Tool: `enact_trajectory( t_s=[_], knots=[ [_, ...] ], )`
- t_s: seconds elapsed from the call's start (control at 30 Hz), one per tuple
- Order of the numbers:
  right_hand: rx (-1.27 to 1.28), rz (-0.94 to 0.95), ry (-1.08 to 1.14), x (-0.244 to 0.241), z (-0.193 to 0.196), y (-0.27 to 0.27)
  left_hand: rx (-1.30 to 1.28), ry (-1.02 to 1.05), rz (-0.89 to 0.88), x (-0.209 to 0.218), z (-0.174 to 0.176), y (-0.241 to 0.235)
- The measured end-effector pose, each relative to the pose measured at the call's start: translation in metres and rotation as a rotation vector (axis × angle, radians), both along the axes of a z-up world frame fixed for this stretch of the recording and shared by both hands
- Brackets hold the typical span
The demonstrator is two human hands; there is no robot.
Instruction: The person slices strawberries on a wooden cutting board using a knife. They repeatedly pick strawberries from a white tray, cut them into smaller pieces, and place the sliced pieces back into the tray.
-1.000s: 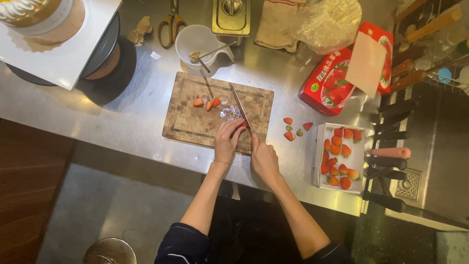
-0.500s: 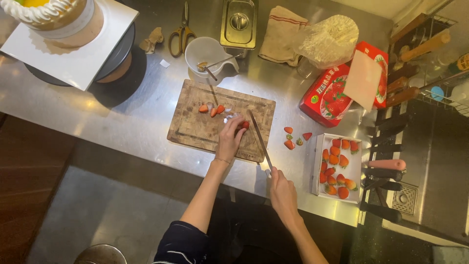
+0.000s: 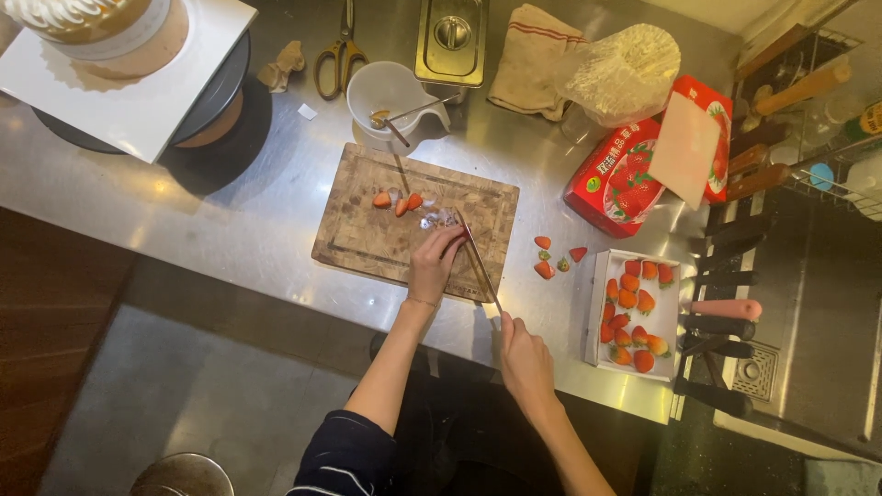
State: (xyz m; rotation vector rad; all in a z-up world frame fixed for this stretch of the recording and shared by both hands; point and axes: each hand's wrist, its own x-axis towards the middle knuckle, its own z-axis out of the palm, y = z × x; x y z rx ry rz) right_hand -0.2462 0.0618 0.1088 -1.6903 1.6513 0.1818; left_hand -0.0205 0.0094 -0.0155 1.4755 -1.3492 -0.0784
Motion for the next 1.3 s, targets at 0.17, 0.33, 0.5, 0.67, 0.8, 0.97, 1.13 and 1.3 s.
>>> enact_trajectory(
  t_s=[0.17,0.33,0.5,0.67,0.8,0.97,1.13,1.3],
  knots=[
    [0.012,-0.005,0.003,0.016,-0.021,-0.018,0.011,-0.015,-0.004,0.000,0.001,0.000],
    [0.058,-0.013,0.008,0.005,-0.012,-0.009,0.033,-0.029,-0.002,0.001,0.004,-0.004],
    [0.146,-0.079,-0.174,-0.031,0.001,0.009,0.149,-0.073,-0.060,0.008,0.009,-0.006],
    [0.194,-0.189,-0.233,-0.044,0.016,0.011,0.137,-0.094,-0.037,0.026,-0.004,0.013],
    [-0.062,-0.026,0.037,-0.038,0.006,0.003,0.125,0.008,-0.050,0.037,-0.007,0.028],
    [-0.353,0.099,0.093,-0.032,-0.005,0.001,0.182,0.158,0.015,0.032,0.043,0.032],
    [-0.553,0.136,0.145,-0.033,-0.019,0.000,0.216,-0.040,-0.120,0.035,0.018,-0.001],
    [-0.797,0.191,0.331,-0.053,-0.044,0.001,0.403,-0.295,-0.097,0.039,-0.031,-0.036]
  ],
)
